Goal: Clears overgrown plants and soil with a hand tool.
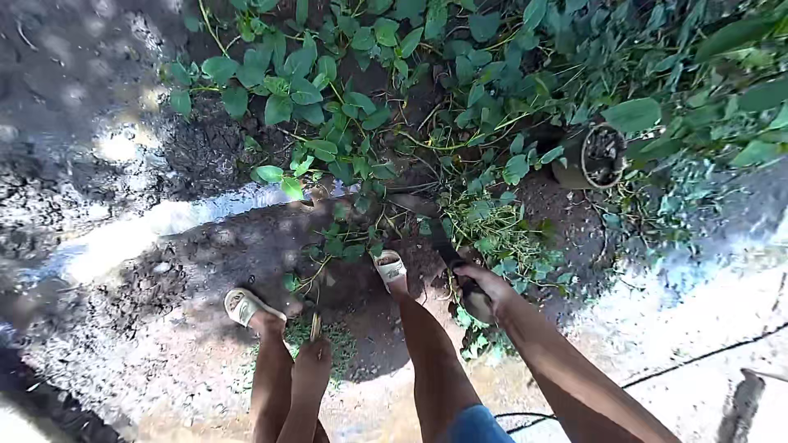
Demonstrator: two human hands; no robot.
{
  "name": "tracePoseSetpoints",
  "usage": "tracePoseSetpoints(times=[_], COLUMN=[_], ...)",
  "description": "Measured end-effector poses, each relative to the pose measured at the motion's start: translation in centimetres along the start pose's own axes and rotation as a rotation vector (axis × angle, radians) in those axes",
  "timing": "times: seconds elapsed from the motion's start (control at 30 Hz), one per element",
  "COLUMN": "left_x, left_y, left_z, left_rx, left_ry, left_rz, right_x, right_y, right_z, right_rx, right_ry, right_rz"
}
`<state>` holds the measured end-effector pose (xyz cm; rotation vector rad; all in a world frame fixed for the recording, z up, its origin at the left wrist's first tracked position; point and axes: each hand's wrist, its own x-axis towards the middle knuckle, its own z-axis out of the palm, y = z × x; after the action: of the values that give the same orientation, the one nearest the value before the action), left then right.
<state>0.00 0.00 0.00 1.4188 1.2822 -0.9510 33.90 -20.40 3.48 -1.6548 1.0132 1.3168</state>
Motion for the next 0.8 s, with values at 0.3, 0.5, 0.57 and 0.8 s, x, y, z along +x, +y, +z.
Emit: tracePoseSetpoints(times=[0.3,0.5,0.57,0.8], left_x=[-7.9,-6.0,-5.3,-4.9], left_y=[-6.0,-5.7,-5.4,-5.5], left_z=[-3.4,-2.7,-2.6,-3.0], left_rx=[0.376,0.504,0.555,0.584], left_ry=[0.342,0.148,0.143,0.103], left_rz=[-0.057,-0.21,-0.215,-0.238], right_x=[8.5,8.7,9.0,9.9], right_y=[-4.7,-7.1,-7.6,-3.6], right_z=[-1.1,-0.2,0.2,3.6], right_rx=[-0.189,-0.383,-0.461,-0.397], right_ry=[-0.006,0.13,0.228,0.084], right_rz=[-0.037,-0.11,-0.161,-0.111])
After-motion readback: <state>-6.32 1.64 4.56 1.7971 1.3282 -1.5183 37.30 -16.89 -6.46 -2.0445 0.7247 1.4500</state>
